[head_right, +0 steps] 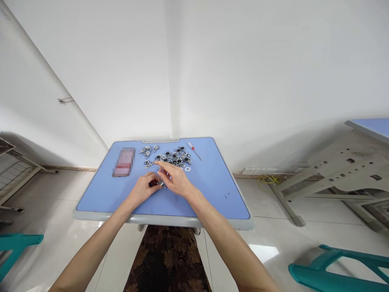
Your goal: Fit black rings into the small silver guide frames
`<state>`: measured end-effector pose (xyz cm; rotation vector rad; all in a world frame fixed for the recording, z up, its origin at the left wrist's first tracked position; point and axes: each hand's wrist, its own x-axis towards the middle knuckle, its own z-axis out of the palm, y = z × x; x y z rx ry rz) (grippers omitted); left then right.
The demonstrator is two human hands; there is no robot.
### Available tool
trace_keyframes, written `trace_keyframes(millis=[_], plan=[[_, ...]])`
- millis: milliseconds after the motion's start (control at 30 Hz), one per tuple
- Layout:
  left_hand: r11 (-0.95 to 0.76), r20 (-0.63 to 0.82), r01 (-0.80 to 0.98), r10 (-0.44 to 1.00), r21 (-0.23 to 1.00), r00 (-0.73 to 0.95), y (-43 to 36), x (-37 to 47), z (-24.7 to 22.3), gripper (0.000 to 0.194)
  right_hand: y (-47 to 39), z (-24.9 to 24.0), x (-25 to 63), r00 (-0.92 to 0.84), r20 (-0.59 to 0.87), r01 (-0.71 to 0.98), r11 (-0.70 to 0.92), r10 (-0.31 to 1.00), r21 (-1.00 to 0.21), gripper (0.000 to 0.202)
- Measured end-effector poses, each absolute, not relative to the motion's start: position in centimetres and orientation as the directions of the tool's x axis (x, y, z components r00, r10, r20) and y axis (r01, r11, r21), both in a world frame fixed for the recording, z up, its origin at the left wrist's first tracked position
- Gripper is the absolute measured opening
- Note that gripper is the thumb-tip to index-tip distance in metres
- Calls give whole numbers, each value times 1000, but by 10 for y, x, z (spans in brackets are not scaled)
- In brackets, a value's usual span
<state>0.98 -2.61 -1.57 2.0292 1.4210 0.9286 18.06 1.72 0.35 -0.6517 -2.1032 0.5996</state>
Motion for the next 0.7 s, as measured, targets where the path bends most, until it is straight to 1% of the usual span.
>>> trace_keyframes(millis=[100, 200, 333, 400, 500, 567, 700], plan=[[-346, 256, 609, 938, 714, 233, -26, 10, -15, 6, 17, 5, 184, -532, 552, 222, 736, 641, -640, 37], [-349, 260, 618, 937, 705, 232, -26, 10, -14, 6, 20, 2, 184, -486, 579, 235, 736, 655, -635, 29], [-345, 253, 629, 939, 696, 234, -26, 10, -14, 7, 22, -1, 183, -448, 607, 301, 750, 657, -590, 21], [-343, 254, 627, 939, 699, 231, -26, 10, -14, 6, 19, 1, 183, -468, 599, 297, 754, 650, -586, 25], [-347, 260, 610, 938, 713, 229, -26, 10, -14, 5, 16, 5, 184, -530, 559, 233, 743, 638, -627, 36], [-350, 264, 606, 937, 714, 230, -27, 10, -14, 5, 15, 5, 184, -539, 544, 216, 729, 644, -649, 37], [-351, 264, 625, 936, 697, 231, -27, 11, -13, 4, 19, 1, 182, -468, 581, 290, 737, 666, -611, 23]])
